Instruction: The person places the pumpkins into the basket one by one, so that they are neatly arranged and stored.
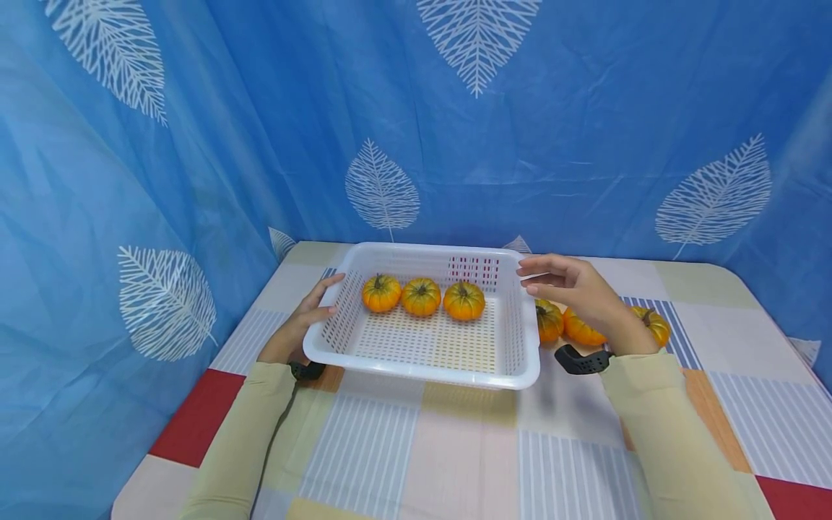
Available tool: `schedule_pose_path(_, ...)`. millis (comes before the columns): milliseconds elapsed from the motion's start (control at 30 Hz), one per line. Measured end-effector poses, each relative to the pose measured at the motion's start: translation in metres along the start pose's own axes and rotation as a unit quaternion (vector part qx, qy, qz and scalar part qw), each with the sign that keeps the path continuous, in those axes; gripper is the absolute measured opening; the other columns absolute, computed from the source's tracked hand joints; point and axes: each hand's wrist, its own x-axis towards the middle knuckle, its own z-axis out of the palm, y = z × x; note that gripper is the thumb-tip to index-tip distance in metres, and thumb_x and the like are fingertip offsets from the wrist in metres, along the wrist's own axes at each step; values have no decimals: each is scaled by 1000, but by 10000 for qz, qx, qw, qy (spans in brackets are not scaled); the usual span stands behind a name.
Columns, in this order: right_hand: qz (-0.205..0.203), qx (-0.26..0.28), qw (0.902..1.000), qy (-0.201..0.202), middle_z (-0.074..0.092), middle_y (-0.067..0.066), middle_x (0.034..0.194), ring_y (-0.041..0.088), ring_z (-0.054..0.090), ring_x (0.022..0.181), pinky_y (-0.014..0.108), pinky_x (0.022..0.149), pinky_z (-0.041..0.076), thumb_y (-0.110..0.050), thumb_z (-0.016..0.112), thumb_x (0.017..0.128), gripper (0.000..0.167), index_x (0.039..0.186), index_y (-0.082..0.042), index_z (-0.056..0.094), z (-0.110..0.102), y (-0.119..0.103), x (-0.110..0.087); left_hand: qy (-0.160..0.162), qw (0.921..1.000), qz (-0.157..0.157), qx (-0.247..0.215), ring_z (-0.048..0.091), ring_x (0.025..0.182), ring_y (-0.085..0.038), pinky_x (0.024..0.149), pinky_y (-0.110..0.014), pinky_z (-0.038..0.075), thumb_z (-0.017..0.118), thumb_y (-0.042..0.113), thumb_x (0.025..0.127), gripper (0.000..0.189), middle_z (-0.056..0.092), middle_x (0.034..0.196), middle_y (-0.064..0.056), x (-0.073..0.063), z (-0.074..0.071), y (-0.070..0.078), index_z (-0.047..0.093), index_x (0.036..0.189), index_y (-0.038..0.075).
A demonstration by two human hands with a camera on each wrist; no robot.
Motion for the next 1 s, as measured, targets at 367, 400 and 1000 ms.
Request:
schedule_pose_path(367,-277,395,9984,307,69,-23,127,-3,69,111,15,90,57,-8,68,106,34,139,-15,68,-11,16,-20,15,9999,-70,-72,40,144,-51,106,-66,51,53,18,101,80,14,179,-13,-1,-1,-1,16,172,20)
schedule_pose_path(400,-334,391,9981,335,70,-23,127,-4,69,111,15,90,57,-7,68,106,34,139,-17,69,-12,17,-22,13,9999,-82,-91,40,144,-51,107,-66,51,53,19,101,80,14,179,-13,-1,-1,-1,16,172,20)
schedule_pose_path(1000,-732,-322,9933,833,67,-29,125,-11,65,108,5,88,51,1,66,105,32,137,-2,67,-33,38,-49,-23,10000,-16,-21,35,147,-51,109,-69,48,52,18,101,80,12,180,-13,1,-1,-1,15,172,21)
